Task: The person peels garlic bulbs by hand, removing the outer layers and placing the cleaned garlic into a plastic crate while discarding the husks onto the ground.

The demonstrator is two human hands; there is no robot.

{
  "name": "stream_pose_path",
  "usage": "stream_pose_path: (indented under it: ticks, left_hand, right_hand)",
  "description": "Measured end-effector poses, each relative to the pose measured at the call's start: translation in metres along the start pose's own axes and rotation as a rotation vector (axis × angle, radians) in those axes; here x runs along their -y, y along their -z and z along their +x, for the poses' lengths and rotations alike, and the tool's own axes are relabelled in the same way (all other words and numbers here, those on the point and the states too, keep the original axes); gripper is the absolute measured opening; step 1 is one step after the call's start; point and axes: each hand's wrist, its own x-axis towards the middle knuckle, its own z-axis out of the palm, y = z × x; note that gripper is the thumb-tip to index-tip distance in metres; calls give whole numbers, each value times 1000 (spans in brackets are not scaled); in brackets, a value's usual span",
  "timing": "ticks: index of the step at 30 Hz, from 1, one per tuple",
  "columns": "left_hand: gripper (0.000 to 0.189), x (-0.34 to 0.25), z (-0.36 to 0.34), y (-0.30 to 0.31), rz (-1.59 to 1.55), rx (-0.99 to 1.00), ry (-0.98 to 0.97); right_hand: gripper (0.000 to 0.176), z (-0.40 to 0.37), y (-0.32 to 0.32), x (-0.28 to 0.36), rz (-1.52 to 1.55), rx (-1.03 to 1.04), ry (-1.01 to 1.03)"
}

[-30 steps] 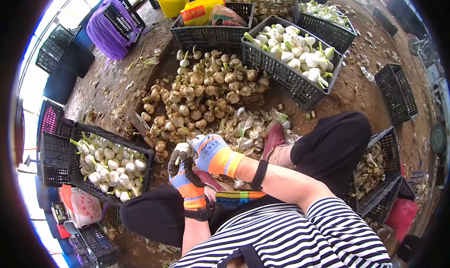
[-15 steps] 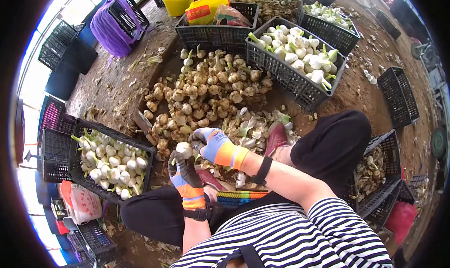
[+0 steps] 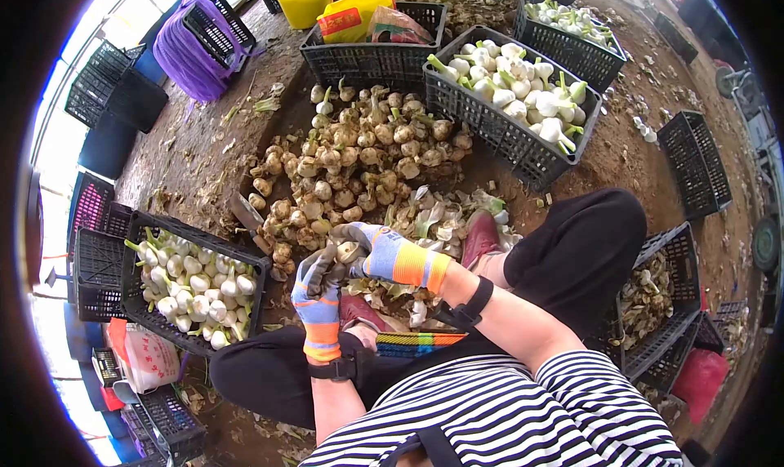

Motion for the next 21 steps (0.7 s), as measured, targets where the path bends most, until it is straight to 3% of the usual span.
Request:
stream_pose_path:
  ticks: [2,4,11,15,17,21]
  left_hand:
    - [26,-5,-1,0,115,50,-51]
    - [23,-2,-1,-1,130,50,-117]
    - [18,-11,0,-8,187,48,-66]
    - [15,-7,0,-12,376,-5,-70]
    - [16,-4,-2,-12,399,-37,-54]
    - [16,-1,-6,-11,310,-77,62]
  right_hand:
    - [49,-2,8,12,-111,-3,-88]
    - [53,-4,16,25,-536,160,-257]
    - [59,-12,5,39,-534,37,-172]
    - [65,-10,0,40,-561,59,-242]
    - [65,-11,-1,22,-492,-7,-43]
    - [63,-10,-1,33,-342,34,0]
